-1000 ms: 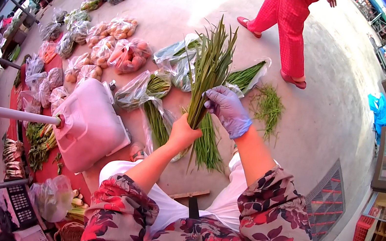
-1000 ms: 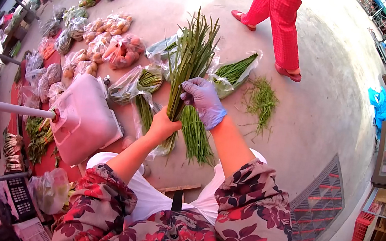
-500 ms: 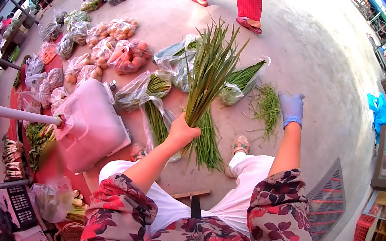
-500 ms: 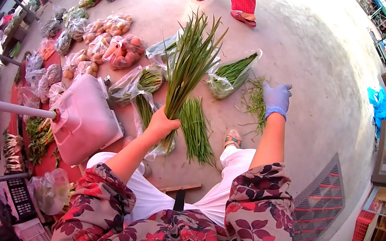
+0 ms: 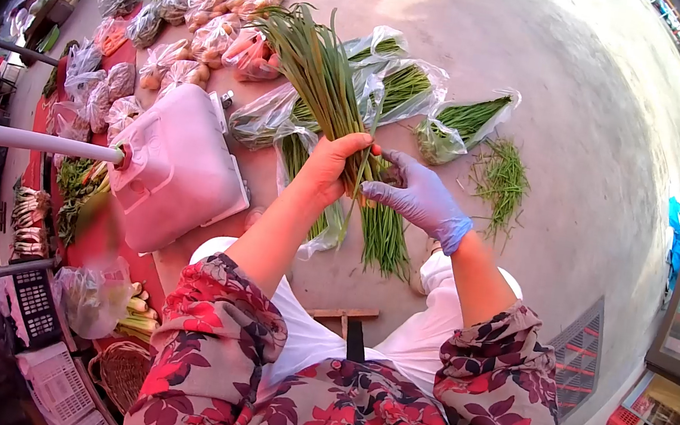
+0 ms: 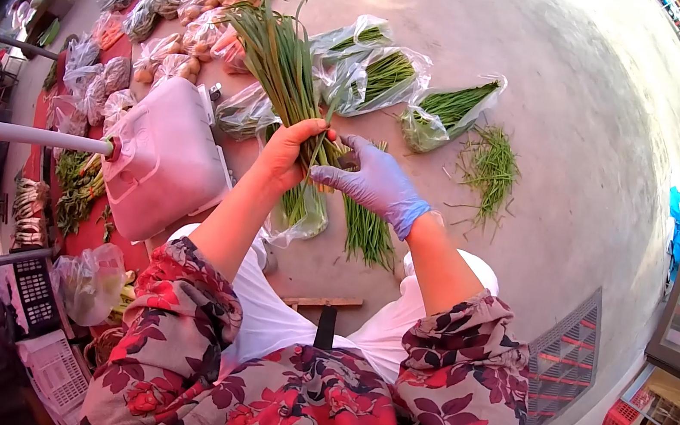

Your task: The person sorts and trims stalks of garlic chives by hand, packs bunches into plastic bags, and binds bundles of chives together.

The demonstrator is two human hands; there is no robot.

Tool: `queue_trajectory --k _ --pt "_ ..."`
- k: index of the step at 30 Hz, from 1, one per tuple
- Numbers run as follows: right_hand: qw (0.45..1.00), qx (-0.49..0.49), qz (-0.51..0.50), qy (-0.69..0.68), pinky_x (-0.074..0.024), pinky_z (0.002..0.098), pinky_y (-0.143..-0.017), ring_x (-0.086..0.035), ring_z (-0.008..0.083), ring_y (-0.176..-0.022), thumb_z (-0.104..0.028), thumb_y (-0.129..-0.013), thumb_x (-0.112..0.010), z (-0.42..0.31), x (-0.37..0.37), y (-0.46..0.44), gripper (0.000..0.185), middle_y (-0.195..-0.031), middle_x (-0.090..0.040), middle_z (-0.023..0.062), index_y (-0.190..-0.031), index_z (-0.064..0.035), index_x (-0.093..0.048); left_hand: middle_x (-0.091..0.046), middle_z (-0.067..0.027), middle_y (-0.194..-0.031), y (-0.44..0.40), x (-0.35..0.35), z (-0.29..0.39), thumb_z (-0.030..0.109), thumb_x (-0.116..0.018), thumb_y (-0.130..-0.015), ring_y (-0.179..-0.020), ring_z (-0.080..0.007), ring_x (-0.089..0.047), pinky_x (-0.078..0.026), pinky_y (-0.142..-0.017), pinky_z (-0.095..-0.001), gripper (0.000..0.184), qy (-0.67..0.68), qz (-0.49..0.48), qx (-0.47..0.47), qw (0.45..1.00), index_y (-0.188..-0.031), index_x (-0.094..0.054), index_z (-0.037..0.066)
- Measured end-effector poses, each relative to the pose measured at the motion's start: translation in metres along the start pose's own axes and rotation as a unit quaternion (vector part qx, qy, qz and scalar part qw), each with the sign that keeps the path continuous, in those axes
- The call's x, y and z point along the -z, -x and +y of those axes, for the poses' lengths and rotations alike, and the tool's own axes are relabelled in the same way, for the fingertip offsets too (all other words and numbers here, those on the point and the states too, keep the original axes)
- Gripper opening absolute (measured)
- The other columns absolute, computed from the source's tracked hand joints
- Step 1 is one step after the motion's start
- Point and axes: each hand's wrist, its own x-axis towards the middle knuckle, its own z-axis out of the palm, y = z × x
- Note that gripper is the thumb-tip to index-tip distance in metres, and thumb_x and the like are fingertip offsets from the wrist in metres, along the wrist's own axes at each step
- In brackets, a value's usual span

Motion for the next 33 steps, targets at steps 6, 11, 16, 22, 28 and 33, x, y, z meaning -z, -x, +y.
queue_trajectory --k 6,11,16,22,28,33 --pt "0.982 0.138 0.073 0.109 -0.0483 0.0299 -0.075 -0.058 0.0186 -0.084 -0.020 -0.076 -0.066 -0.020 -0.005 0.000 0.062 -0.104 -0.057 0.0140 -0.130 -0.0063 -0.040 -0.064 -0.0111 -0.084 0.004 -0.007 0.003 0.009 -0.058 -0.080 -0.075 -0.0210 -0.063 -0.053 -0.070 -0.0346 0.017 0.034 -0.024 0.012 0.999 -0.094 -0.056 0.000" --pt "0.967 0.200 0.101 0.122 -0.0482 0.0281 -0.073 -0.058 0.0158 -0.082 -0.011 -0.078 -0.063 -0.008 0.000 -0.010 0.038 -0.095 -0.059 0.0098 -0.114 -0.0050 -0.055 -0.064 -0.0115 -0.087 0.013 -0.009 0.006 0.010 -0.058 -0.080 -0.078 -0.0209 -0.063 -0.053 -0.073 -0.0351 0.018 0.016 -0.051 0.030 0.998 -0.095 -0.057 0.000" --pt "0.924 0.237 0.225 0.200 -0.0478 0.0287 -0.067 -0.061 0.0224 -0.077 -0.007 -0.078 -0.062 -0.021 0.017 -0.008 0.020 -0.087 -0.062 0.0133 -0.097 -0.0030 -0.063 -0.064 -0.0142 -0.086 0.011 -0.003 0.002 0.016 -0.059 -0.082 -0.082 -0.0232 -0.063 -0.052 -0.075 -0.0382 0.019 0.047 -0.041 0.073 0.995 -0.094 -0.058 0.001" --pt "0.918 0.176 0.333 -0.123 -0.0470 0.0228 -0.070 -0.056 0.0107 -0.078 -0.008 -0.082 -0.061 -0.004 0.039 -0.020 0.033 -0.100 -0.059 0.0090 -0.111 0.0053 -0.055 -0.062 -0.0112 -0.086 0.009 0.004 0.001 0.013 -0.059 -0.082 -0.078 -0.0220 -0.062 -0.052 -0.073 -0.0399 0.019 0.076 -0.059 0.080 0.992 -0.097 -0.055 0.003" --pt "0.713 -0.017 0.569 0.411 -0.0460 0.0383 -0.080 -0.059 0.0321 -0.091 -0.038 -0.080 -0.061 0.052 0.138 0.000 0.060 -0.118 -0.051 0.0227 -0.117 0.0076 -0.048 -0.059 -0.0075 -0.088 0.016 0.003 0.004 0.010 -0.062 -0.080 -0.076 -0.0213 -0.062 -0.053 -0.070 -0.0389 0.024 0.056 -0.067 0.060 0.994 -0.102 -0.051 0.006" --pt "0.946 -0.043 0.241 0.212 -0.0410 0.0346 -0.089 -0.054 0.0307 -0.105 -0.054 -0.081 -0.054 0.025 0.091 0.007 0.073 -0.106 -0.057 0.0279 -0.118 0.0085 -0.046 -0.058 -0.0050 -0.084 0.014 -0.001 0.000 0.010 -0.064 -0.078 -0.076 -0.0176 -0.061 -0.052 -0.068 -0.0327 0.024 -0.072 -0.021 -0.014 0.997 -0.098 -0.050 0.005"
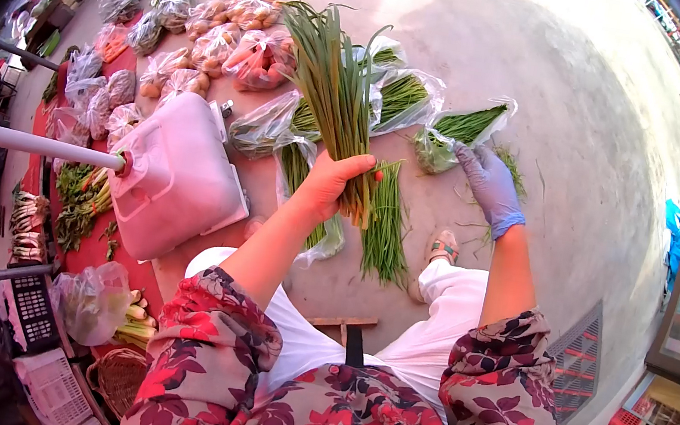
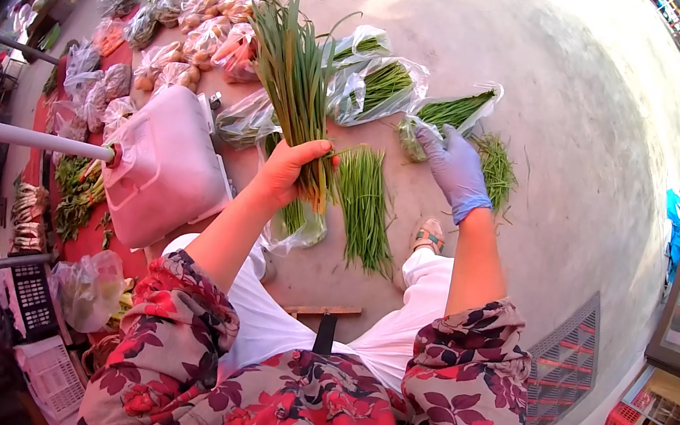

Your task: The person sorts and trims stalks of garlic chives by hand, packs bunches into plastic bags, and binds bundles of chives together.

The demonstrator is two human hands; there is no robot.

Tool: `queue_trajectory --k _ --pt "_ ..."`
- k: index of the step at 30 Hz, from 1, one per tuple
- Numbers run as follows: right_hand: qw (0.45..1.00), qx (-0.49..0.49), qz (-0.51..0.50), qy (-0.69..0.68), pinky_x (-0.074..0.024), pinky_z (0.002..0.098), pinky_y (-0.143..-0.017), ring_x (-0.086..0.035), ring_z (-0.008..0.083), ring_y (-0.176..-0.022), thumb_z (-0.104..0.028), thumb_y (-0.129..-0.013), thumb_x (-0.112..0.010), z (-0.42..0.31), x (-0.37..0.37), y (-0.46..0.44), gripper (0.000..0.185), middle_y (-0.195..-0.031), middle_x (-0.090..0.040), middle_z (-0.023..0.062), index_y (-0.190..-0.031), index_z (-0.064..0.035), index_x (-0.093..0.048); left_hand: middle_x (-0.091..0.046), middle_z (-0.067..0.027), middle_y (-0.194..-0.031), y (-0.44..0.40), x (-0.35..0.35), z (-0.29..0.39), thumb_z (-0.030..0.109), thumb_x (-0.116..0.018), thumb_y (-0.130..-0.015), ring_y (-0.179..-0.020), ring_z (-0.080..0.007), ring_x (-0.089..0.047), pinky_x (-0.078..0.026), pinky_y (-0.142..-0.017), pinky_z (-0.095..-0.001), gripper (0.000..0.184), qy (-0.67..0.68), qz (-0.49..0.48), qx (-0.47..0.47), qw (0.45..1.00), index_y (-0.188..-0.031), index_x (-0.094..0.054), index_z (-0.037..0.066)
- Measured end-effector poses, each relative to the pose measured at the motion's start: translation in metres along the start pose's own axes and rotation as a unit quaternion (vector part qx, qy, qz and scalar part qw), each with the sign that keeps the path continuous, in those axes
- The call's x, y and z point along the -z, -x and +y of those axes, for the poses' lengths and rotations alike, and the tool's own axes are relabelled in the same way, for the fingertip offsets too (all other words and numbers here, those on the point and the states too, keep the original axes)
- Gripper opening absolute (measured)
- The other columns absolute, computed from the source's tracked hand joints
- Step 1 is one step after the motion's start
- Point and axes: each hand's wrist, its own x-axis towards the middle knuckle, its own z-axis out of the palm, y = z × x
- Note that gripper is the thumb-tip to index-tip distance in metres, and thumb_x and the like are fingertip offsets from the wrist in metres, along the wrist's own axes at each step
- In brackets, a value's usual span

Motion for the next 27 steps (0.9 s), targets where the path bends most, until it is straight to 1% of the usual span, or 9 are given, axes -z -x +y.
queue_trajectory --k 2,5,9,13,14,17,19,21,27 --pt "0.953 -0.057 -0.203 -0.218 -0.0389 0.0299 -0.092 -0.053 0.0251 -0.106 -0.052 -0.078 -0.061 -0.031 -0.038 0.018 0.090 -0.115 -0.053 0.0219 -0.131 0.0121 -0.027 -0.058 -0.0042 -0.083 -0.002 -0.003 -0.007 0.012 -0.066 -0.076 -0.075 -0.0166 -0.061 -0.050 -0.067 -0.0310 0.029 -0.142 0.066 -0.085 0.984 -0.099 -0.050 0.004" --pt "0.886 -0.028 -0.238 -0.398 -0.0412 0.0266 -0.089 -0.052 0.0178 -0.103 -0.038 -0.074 -0.072 -0.068 -0.074 0.035 0.108 -0.112 -0.055 0.0165 -0.136 0.0112 0.002 -0.061 -0.0137 -0.086 -0.001 -0.016 -0.015 0.016 -0.068 -0.068 -0.078 -0.0272 -0.061 -0.047 -0.072 -0.0367 0.043 -0.402 0.210 -0.219 0.864 -0.101 -0.048 0.000" --pt "0.840 -0.001 -0.136 -0.526 -0.0445 0.0243 -0.071 -0.055 0.0102 -0.081 -0.025 -0.076 -0.072 -0.083 -0.095 0.026 0.050 -0.090 -0.058 0.0027 -0.113 0.0006 -0.051 -0.059 -0.0170 -0.094 -0.005 -0.021 -0.035 0.015 -0.069 -0.066 -0.086 -0.0336 -0.059 -0.046 -0.078 -0.0396 0.065 -0.518 0.171 -0.198 0.815 -0.120 -0.036 0.001" --pt "0.805 -0.061 -0.022 -0.589 -0.0446 0.0232 -0.059 -0.054 0.0086 -0.066 -0.013 -0.075 -0.070 -0.080 -0.097 0.009 0.020 -0.077 -0.058 -0.0001 -0.088 -0.0043 -0.059 -0.048 -0.0241 -0.111 -0.005 -0.035 -0.053 0.012 -0.072 -0.062 -0.102 -0.0382 -0.051 -0.041 -0.088 -0.0413 0.086 -0.533 0.106 -0.337 0.769 -0.131 -0.022 0.003" --pt "0.804 -0.070 -0.021 -0.590 -0.0450 0.0234 -0.058 -0.054 0.0090 -0.065 -0.011 -0.075 -0.069 -0.076 -0.095 0.004 0.018 -0.076 -0.059 0.0003 -0.087 -0.0040 -0.059 -0.032 -0.0226 -0.129 -0.008 -0.030 -0.060 0.009 -0.071 -0.062 -0.115 -0.0324 -0.044 -0.035 -0.098 -0.0362 0.098 -0.542 0.080 -0.270 0.792 -0.136 -0.006 0.006" --pt "0.803 -0.059 -0.054 -0.591 -0.0467 0.0239 -0.057 -0.057 0.0107 -0.063 -0.007 -0.075 -0.067 -0.075 -0.083 -0.002 0.016 -0.075 -0.059 0.0019 -0.087 -0.0024 -0.059 -0.032 -0.0180 -0.126 -0.003 -0.039 -0.048 0.007 -0.069 -0.063 -0.111 -0.0280 -0.046 -0.036 -0.096 -0.0361 0.098 -0.386 0.029 -0.299 0.872 -0.137 -0.005 0.009" --pt "0.812 -0.032 -0.071 -0.579 -0.0471 0.0240 -0.057 -0.058 0.0115 -0.064 -0.007 -0.075 -0.067 -0.076 -0.073 -0.006 0.016 -0.074 -0.059 0.0027 -0.087 -0.0017 -0.059 -0.028 -0.0129 -0.126 0.007 -0.042 -0.031 0.005 -0.068 -0.066 -0.109 -0.0233 -0.045 -0.040 -0.090 -0.0357 0.096 -0.159 0.036 -0.156 0.974 -0.137 -0.004 0.015" --pt "0.805 -0.010 -0.103 -0.584 -0.0483 0.0247 -0.058 -0.058 0.0121 -0.064 -0.008 -0.076 -0.065 -0.078 -0.065 -0.006 0.018 -0.074 -0.060 0.0037 -0.091 -0.0003 -0.058 -0.035 -0.0107 -0.124 0.003 -0.032 -0.026 0.010 -0.071 -0.070 -0.108 -0.0211 -0.047 -0.044 -0.085 -0.0334 0.085 -0.075 0.076 -0.113 0.988 -0.135 -0.017 0.010" --pt "0.734 -0.035 -0.237 -0.636 -0.0506 0.0279 -0.061 -0.058 0.0139 -0.065 -0.012 -0.078 -0.063 -0.080 -0.065 0.002 0.024 -0.076 -0.059 0.0052 -0.098 0.0014 -0.056 -0.059 -0.0077 -0.097 -0.002 -0.013 -0.017 0.029 -0.072 -0.074 -0.088 -0.0205 -0.059 -0.049 -0.078 -0.0335 0.056 0.028 -0.140 0.129 0.981 -0.118 -0.046 0.004"
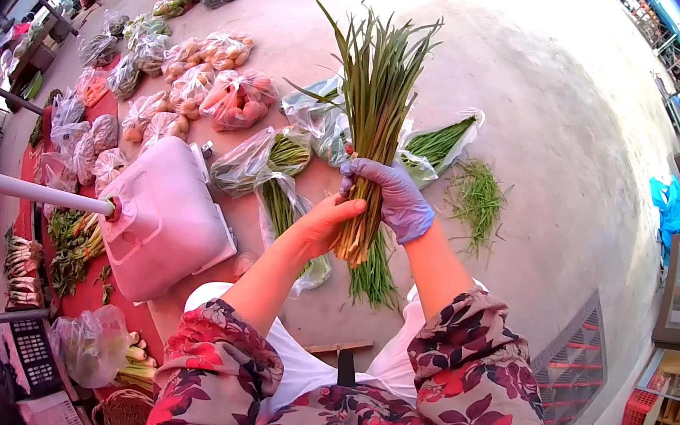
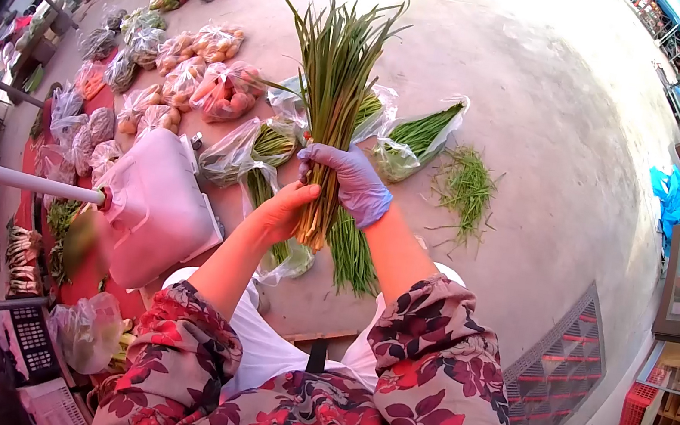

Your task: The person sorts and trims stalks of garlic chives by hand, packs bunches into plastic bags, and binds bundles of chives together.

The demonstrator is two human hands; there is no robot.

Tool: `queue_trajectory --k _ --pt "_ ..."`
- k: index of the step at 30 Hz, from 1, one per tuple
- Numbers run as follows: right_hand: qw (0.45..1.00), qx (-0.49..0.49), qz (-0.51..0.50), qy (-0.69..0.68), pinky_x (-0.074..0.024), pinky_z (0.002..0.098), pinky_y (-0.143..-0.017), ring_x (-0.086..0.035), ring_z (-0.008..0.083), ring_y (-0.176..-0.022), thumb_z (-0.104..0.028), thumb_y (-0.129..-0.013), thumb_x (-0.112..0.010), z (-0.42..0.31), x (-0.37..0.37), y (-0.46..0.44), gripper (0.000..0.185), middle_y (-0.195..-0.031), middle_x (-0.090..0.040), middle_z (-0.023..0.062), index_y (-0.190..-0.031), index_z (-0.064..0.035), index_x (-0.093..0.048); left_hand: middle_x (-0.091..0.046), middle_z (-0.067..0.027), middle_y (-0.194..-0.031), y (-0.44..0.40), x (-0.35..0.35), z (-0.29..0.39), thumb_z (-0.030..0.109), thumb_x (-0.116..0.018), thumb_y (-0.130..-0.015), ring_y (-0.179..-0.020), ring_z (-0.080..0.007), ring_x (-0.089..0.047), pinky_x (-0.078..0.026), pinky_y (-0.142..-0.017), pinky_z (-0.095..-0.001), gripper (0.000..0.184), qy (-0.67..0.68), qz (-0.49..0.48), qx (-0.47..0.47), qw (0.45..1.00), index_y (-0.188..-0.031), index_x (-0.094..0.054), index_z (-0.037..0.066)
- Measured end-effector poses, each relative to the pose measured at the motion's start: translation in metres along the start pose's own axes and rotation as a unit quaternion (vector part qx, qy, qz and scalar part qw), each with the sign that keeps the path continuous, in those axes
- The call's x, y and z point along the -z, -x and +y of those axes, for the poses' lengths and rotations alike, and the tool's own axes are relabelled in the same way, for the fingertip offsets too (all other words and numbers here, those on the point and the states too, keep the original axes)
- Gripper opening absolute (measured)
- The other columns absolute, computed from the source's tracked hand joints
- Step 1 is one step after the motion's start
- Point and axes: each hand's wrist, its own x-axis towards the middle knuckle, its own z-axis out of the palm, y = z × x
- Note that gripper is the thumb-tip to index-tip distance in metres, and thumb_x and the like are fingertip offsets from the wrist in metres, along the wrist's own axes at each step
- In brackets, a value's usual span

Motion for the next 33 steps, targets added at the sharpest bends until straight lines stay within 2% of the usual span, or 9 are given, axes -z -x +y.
queue_trajectory --k 5,12,13,17,20,27,30,31,33 --pt "0.989 -0.009 0.074 0.129 -0.0450 0.0244 -0.060 -0.056 0.0106 -0.064 -0.021 -0.076 -0.069 0.003 -0.011 0.002 0.030 -0.077 -0.059 0.0022 -0.098 -0.0040 -0.059 -0.062 -0.0132 -0.100 0.003 0.002 -0.010 0.029 -0.069 -0.076 -0.088 -0.0278 -0.062 -0.050 -0.081 -0.0464 0.048 0.040 -0.072 0.074 0.994 -0.113 -0.051 0.003" --pt "0.866 0.000 0.104 0.490 -0.0467 0.0271 -0.069 -0.057 0.0119 -0.073 -0.043 -0.075 -0.068 -0.006 0.022 -0.004 0.052 -0.081 -0.062 0.0061 -0.102 0.0000 -0.059 -0.060 -0.0059 -0.085 0.007 0.004 -0.017 0.015 -0.064 -0.079 -0.068 -0.0179 -0.056 -0.048 -0.066 -0.0350 0.030 0.143 -0.034 0.071 0.987 -0.106 -0.055 0.005" --pt "0.860 0.104 0.118 0.486 -0.0457 0.0265 -0.072 -0.056 0.0115 -0.075 -0.047 -0.076 -0.066 -0.002 0.028 -0.004 0.054 -0.081 -0.063 0.0069 -0.100 0.0011 -0.060 -0.060 -0.0049 -0.084 0.009 0.003 -0.018 0.013 -0.063 -0.079 -0.066 -0.0167 -0.054 -0.046 -0.064 -0.0335 0.029 0.178 -0.033 0.061 0.982 -0.105 -0.055 0.005" --pt "0.872 0.135 0.227 0.411 -0.0415 0.0203 -0.062 -0.050 0.0058 -0.066 -0.034 -0.084 -0.062 -0.020 0.041 0.001 0.036 -0.075 -0.056 -0.0006 -0.093 0.0002 -0.059 -0.060 -0.0042 -0.085 0.011 0.017 -0.024 0.007 -0.060 -0.079 -0.066 -0.0158 -0.053 -0.045 -0.062 -0.0320 0.026 0.230 -0.033 0.053 0.971 -0.104 -0.056 0.006" --pt "0.891 0.168 0.214 0.365 -0.0411 0.0221 -0.061 -0.049 0.0069 -0.066 -0.041 -0.079 -0.066 -0.017 0.040 0.001 0.043 -0.072 -0.058 0.0023 -0.086 0.0012 -0.061 -0.060 -0.0048 -0.087 0.015 0.020 -0.024 0.007 -0.061 -0.079 -0.067 -0.0160 -0.054 -0.045 -0.063 -0.0325 0.026 0.218 -0.019 0.057 0.974 -0.104 -0.056 0.006" --pt "0.871 0.062 0.239 0.424 -0.0399 0.0186 -0.059 -0.048 0.0048 -0.064 -0.029 -0.077 -0.070 -0.008 0.029 -0.007 0.030 -0.071 -0.055 -0.0005 -0.086 -0.0016 -0.062 -0.060 -0.0069 -0.087 0.016 0.011 -0.025 0.006 -0.062 -0.078 -0.068 -0.0169 -0.057 -0.049 -0.061 -0.0338 0.030 0.113 0.018 0.053 0.992 -0.106 -0.054 0.005" --pt "0.786 0.300 0.275 0.465 -0.0409 0.0235 -0.055 -0.047 0.0087 -0.060 -0.029 -0.075 -0.071 -0.003 0.019 -0.012 0.032 -0.070 -0.054 0.0029 -0.086 0.0002 -0.064 -0.060 -0.0076 -0.084 0.014 0.007 -0.026 0.005 -0.063 -0.077 -0.066 -0.0169 -0.058 -0.050 -0.059 -0.0332 0.032 0.049 0.059 0.058 0.995 -0.107 -0.052 0.003" --pt "0.805 0.301 0.258 0.442 -0.0426 0.0282 -0.063 -0.050 0.0145 -0.068 -0.025 -0.074 -0.071 -0.003 0.017 -0.012 0.027 -0.076 -0.053 0.0047 -0.091 -0.0042 -0.064 -0.060 -0.0076 -0.082 0.014 0.005 -0.026 0.005 -0.064 -0.076 -0.065 -0.0163 -0.058 -0.050 -0.057 -0.0315 0.032 0.031 0.066 0.054 0.996 -0.105 -0.052 0.001" --pt "0.701 0.362 0.200 0.581 -0.0414 0.0307 -0.073 -0.050 0.0182 -0.080 -0.019 -0.075 -0.069 -0.005 0.011 -0.009 0.023 -0.083 -0.055 0.0058 -0.095 -0.0079 -0.064 -0.059 -0.0071 -0.080 0.012 0.005 -0.029 0.005 -0.064 -0.075 -0.064 -0.0157 -0.059 -0.050 -0.057 -0.0305 0.032 -0.004 0.076 0.054 0.996 -0.105 -0.052 0.001"
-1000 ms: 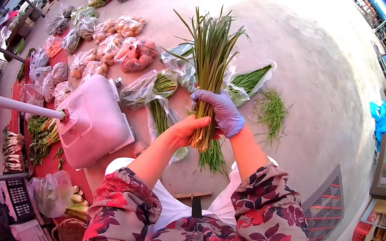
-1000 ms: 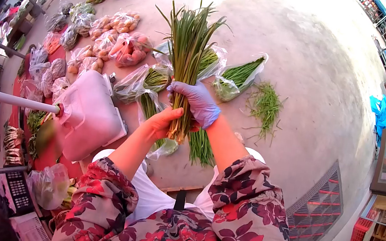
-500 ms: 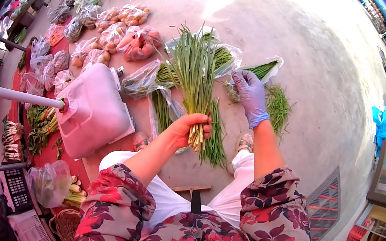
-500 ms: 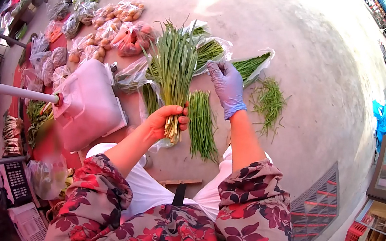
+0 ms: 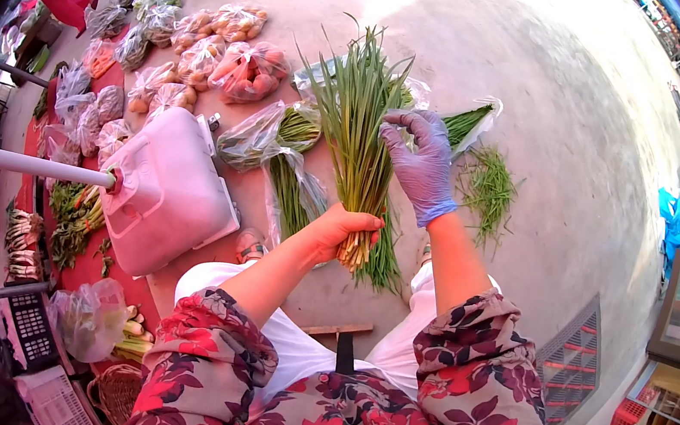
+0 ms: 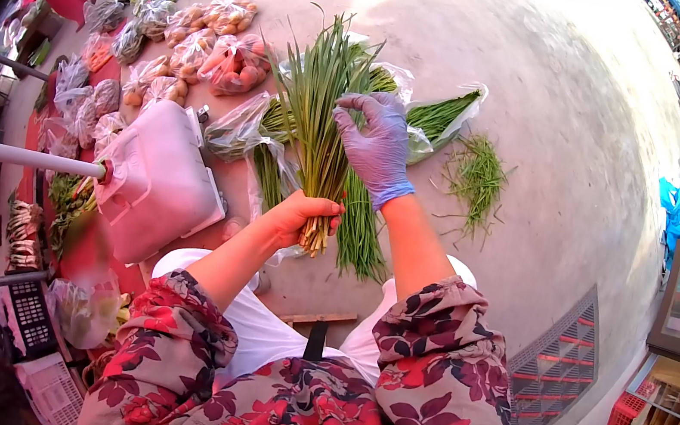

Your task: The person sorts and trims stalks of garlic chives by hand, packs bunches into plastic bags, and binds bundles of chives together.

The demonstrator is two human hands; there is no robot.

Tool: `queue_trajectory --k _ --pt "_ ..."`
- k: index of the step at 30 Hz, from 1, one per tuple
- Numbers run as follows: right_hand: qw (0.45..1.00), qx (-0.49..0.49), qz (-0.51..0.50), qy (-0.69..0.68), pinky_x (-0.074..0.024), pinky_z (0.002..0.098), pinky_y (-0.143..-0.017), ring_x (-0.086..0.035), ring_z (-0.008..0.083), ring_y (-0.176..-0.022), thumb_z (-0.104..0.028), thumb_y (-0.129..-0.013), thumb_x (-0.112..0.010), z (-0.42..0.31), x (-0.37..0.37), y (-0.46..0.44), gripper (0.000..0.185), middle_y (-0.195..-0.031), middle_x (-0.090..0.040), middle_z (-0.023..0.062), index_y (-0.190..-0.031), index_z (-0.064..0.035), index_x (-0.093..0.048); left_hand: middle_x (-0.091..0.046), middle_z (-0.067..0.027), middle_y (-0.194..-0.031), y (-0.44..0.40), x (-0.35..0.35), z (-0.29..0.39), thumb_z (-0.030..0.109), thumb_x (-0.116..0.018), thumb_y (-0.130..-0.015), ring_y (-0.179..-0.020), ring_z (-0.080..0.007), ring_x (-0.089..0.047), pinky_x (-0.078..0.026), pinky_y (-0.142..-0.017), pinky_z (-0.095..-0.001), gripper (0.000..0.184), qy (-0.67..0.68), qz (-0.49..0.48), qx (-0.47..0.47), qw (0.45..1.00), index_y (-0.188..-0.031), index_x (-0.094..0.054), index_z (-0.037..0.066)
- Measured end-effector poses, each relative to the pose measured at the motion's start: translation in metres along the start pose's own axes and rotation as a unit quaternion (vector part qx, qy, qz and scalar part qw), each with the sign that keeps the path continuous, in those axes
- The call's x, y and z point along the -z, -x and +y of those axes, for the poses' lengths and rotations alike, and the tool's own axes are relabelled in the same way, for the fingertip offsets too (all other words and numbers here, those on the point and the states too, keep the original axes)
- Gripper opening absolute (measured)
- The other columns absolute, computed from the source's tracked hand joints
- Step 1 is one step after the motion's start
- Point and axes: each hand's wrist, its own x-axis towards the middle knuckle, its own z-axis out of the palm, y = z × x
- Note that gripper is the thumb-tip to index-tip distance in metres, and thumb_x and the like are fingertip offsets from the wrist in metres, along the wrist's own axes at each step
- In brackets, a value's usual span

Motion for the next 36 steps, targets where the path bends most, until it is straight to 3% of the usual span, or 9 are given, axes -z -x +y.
queue_trajectory --k 1,2,5,6,10,12,21,27,36 --pt "0.995 0.070 -0.017 0.063 -0.0409 0.0320 -0.078 -0.050 0.0200 -0.086 -0.017 -0.076 -0.068 -0.004 0.001 0.000 0.022 -0.087 -0.056 0.0064 -0.097 -0.0097 -0.064 -0.059 -0.0068 -0.080 -0.001 -0.001 -0.001 0.005 -0.064 -0.075 -0.064 -0.0155 -0.059 -0.050 -0.057 -0.0300 0.032 -0.017 0.006 -0.001 1.000 -0.105 -0.052 0.001" --pt "0.994 0.047 -0.063 0.075 -0.0348 0.0364 -0.086 -0.047 0.0249 -0.095 -0.020 -0.074 -0.068 -0.006 0.001 0.000 0.026 -0.092 -0.055 0.0083 -0.099 -0.0143 -0.064 -0.059 -0.0065 -0.079 -0.001 -0.001 -0.003 0.005 -0.064 -0.075 -0.064 -0.0152 -0.059 -0.050 -0.057 -0.0297 0.032 -0.027 0.009 -0.002 1.000 -0.104 -0.052 0.001" --pt "0.986 0.055 -0.069 0.139 -0.0324 0.0376 -0.087 -0.046 0.0249 -0.095 -0.029 -0.074 -0.068 -0.009 -0.004 0.002 0.029 -0.094 -0.053 0.0083 -0.099 -0.0137 -0.064 -0.058 -0.0056 -0.077 -0.001 -0.005 -0.007 0.005 -0.064 -0.074 -0.064 -0.0147 -0.059 -0.050 -0.057 -0.0291 0.030 -0.058 0.016 -0.004 0.998 -0.101 -0.052 0.002" --pt "0.983 0.050 -0.058 0.165 -0.0313 0.0396 -0.088 -0.044 0.0270 -0.097 -0.041 -0.071 -0.068 -0.008 -0.007 0.003 0.038 -0.098 -0.051 0.0102 -0.098 -0.0143 -0.064 -0.058 -0.0053 -0.077 -0.001 -0.006 -0.008 0.005 -0.064 -0.074 -0.063 -0.0145 -0.058 -0.049 -0.057 -0.0290 0.029 -0.069 0.017 -0.005 0.997 -0.100 -0.052 0.002" --pt "0.971 0.030 -0.088 0.221 -0.0311 0.0408 -0.087 -0.043 0.0295 -0.099 -0.050 -0.065 -0.070 -0.008 -0.009 0.004 0.047 -0.101 -0.049 0.0120 -0.097 -0.0152 -0.064 -0.057 -0.0044 -0.072 -0.002 -0.006 -0.012 0.005 -0.065 -0.071 -0.060 -0.0146 -0.057 -0.048 -0.053 -0.0278 0.023 -0.094 0.036 -0.011 0.995 -0.091 -0.054 0.001" --pt "0.966 0.016 -0.108 0.233 -0.0311 0.0409 -0.087 -0.043 0.0303 -0.099 -0.052 -0.062 -0.071 -0.012 -0.008 0.004 0.050 -0.102 -0.048 0.0123 -0.095 -0.0155 -0.065 -0.056 -0.0040 -0.074 -0.002 -0.004 -0.012 0.004 -0.064 -0.072 -0.062 -0.0142 -0.057 -0.047 -0.056 -0.0269 0.025 -0.103 0.033 -0.019 0.994 -0.094 -0.053 0.002" --pt "0.974 -0.027 -0.167 0.149 -0.0324 0.0404 -0.089 -0.043 0.0306 -0.100 -0.035 -0.065 -0.071 0.004 -0.018 0.012 0.027 -0.100 -0.053 0.0117 -0.079 -0.0121 -0.068 -0.057 -0.0041 -0.075 -0.003 -0.003 -0.010 0.005 -0.064 -0.073 -0.062 -0.0137 -0.057 -0.047 -0.057 -0.0264 0.025 -0.105 0.052 -0.007 0.993 -0.095 -0.054 0.002" --pt "0.974 -0.036 -0.183 0.130 -0.0305 0.0408 -0.095 -0.041 0.0331 -0.108 -0.030 -0.067 -0.068 0.003 -0.025 0.018 0.027 -0.115 -0.051 0.0145 -0.086 -0.0112 -0.068 -0.059 -0.0048 -0.073 -0.005 -0.003 -0.008 0.005 -0.064 -0.073 -0.061 -0.0145 -0.058 -0.047 -0.055 -0.0265 0.020 -0.098 0.069 -0.008 0.993 -0.090 -0.056 0.002" --pt "0.974 -0.076 -0.170 0.132 -0.0322 0.0396 -0.094 -0.046 0.0324 -0.108 -0.028 -0.067 -0.067 0.006 -0.031 0.021 0.023 -0.114 -0.054 0.0166 -0.077 -0.0069 -0.066 -0.058 -0.0043 -0.072 -0.007 -0.002 -0.011 0.005 -0.064 -0.072 -0.059 -0.0149 -0.058 -0.048 -0.054 -0.0270 0.017 -0.092 0.070 -0.010 0.993 -0.087 -0.055 0.002"
